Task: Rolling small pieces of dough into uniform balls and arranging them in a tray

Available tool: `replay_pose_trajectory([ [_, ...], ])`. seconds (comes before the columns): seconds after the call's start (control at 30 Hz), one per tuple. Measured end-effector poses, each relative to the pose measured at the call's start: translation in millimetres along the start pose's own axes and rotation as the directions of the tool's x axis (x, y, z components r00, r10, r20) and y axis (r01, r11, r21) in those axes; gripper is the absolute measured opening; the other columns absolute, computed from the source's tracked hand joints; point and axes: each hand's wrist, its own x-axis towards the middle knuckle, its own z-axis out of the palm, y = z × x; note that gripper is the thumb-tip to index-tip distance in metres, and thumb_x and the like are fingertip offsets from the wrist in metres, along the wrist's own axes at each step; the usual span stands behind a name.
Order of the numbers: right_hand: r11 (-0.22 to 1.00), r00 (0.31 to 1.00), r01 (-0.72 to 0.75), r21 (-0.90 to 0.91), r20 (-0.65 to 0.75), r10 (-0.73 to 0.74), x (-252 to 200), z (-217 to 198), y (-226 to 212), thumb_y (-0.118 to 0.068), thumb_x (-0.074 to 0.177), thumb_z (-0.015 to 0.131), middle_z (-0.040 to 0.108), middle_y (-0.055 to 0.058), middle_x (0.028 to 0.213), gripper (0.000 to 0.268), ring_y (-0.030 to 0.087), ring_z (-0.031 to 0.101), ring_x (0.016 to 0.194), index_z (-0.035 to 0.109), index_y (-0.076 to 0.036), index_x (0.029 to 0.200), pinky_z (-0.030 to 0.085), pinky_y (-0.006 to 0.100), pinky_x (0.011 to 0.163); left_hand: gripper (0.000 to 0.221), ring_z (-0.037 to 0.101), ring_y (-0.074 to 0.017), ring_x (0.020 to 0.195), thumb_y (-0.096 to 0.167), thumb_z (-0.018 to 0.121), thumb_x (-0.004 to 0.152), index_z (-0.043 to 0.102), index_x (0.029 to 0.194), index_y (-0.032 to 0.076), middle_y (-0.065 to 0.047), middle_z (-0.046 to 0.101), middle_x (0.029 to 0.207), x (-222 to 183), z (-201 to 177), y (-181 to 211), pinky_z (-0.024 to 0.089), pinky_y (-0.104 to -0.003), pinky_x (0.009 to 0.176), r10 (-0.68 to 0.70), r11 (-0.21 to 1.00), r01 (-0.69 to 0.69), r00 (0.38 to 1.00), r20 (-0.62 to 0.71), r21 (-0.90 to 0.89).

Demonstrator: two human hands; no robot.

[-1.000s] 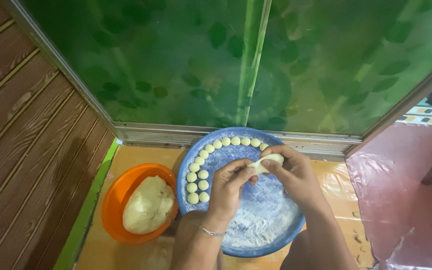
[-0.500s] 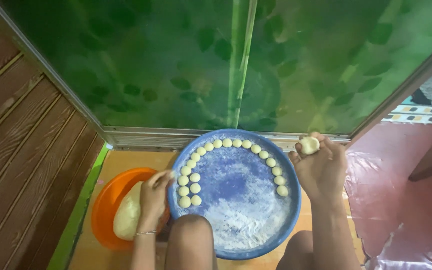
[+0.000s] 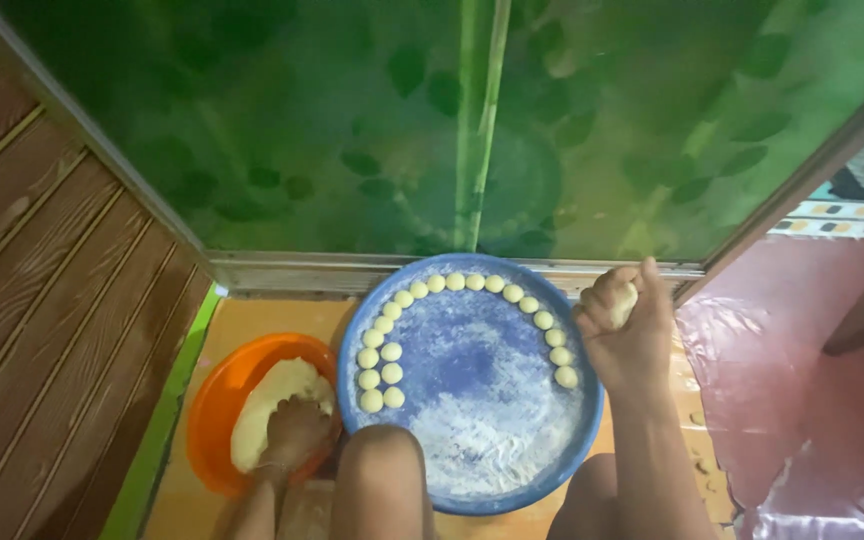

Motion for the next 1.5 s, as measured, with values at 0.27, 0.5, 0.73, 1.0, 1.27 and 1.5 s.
replay_pose_trajectory([
  [0.27,0.965,0.999,0.029,-0.259,-0.029,-0.037,-13.9,27.5,9.5,-0.006,0.099,0.048,0.061,0.018,0.137,0.047,0.029,0.066,0.107,0.046,-0.017,0.145,0.054,0.041,0.085,0.044,0.071,-0.0315,0.103,0.025,0.071,0.087,0.066,0.124,0.004,-0.013,0.073,0.120,-35.9,-200.6,125.4,0.055,-0.040,0.087,0.273,0.690,-0.551,0.799,-0.535,-0.470],
  [0.5,0.239,0.817,0.574,-0.783,0.525,-0.240,-37.5,48.7,59.6,-0.007,0.075,0.047,0.042,0.019,0.159,0.065,0.037,0.035,0.154,0.049,-0.006,0.140,0.028,0.049,0.127,0.088,0.032,-0.0253,0.153,0.067,0.007,0.097,0.023,0.161,0.008,-0.011,0.029,0.168,-72.4,-238.3,279.1,0.023,-0.045,0.125,0.642,-0.235,-0.161,0.715,-0.277,-0.959],
  [0.73,-0.059,0.637,0.769,-0.636,0.756,0.151,-65.7,57.4,82.2,-0.045,0.103,0.036,0.041,0.011,0.163,0.058,0.032,0.026,0.157,0.055,-0.014,0.147,0.004,0.059,0.126,0.089,0.011,-0.0413,0.157,0.079,0.022,0.097,0.009,0.166,0.024,-0.027,0.007,0.170,-28.3,-140.2,280.0,0.012,-0.054,0.127,0.568,-0.744,0.130,0.639,-0.518,-0.655],
  [1.0,-0.125,0.659,0.749,-0.651,0.752,0.034,-33.2,22.3,75.4,-0.017,0.093,0.048,0.051,0.023,0.153,0.064,0.040,0.041,0.146,0.045,-0.009,0.156,0.006,0.057,0.124,0.107,0.035,-0.0365,0.149,0.093,0.041,0.089,0.030,0.162,0.015,-0.018,0.036,0.164,-56.2,-209.3,265.1,0.026,-0.054,0.124,0.492,-0.864,0.414,0.811,-0.315,-0.286],
  [1.27,-0.300,0.664,0.693,-0.655,0.743,-0.087,-41.7,55.2,77.3,-0.004,0.085,0.060,0.048,0.021,0.155,0.054,0.036,0.045,0.146,0.062,-0.004,0.139,0.017,0.051,0.126,0.090,0.049,-0.0193,0.137,0.078,0.028,0.098,0.045,0.152,0.009,-0.010,0.051,0.151,-80.3,-198.8,275.4,0.039,-0.035,0.115,0.634,-0.761,0.501,0.708,-0.311,-0.411],
  [1.5,0.065,0.610,0.773,-0.630,0.768,0.195,-65.9,67.4,83.3,-0.021,0.086,0.049,0.042,0.015,0.161,0.057,0.039,0.026,0.156,0.060,-0.008,0.141,0.012,0.061,0.129,0.102,-0.003,-0.0230,0.161,0.082,0.028,0.095,0.006,0.166,0.011,-0.015,0.000,0.174,-49.0,-186.5,261.6,0.001,-0.045,0.131,0.516,-0.856,0.387,0.618,-0.593,-0.342],
])
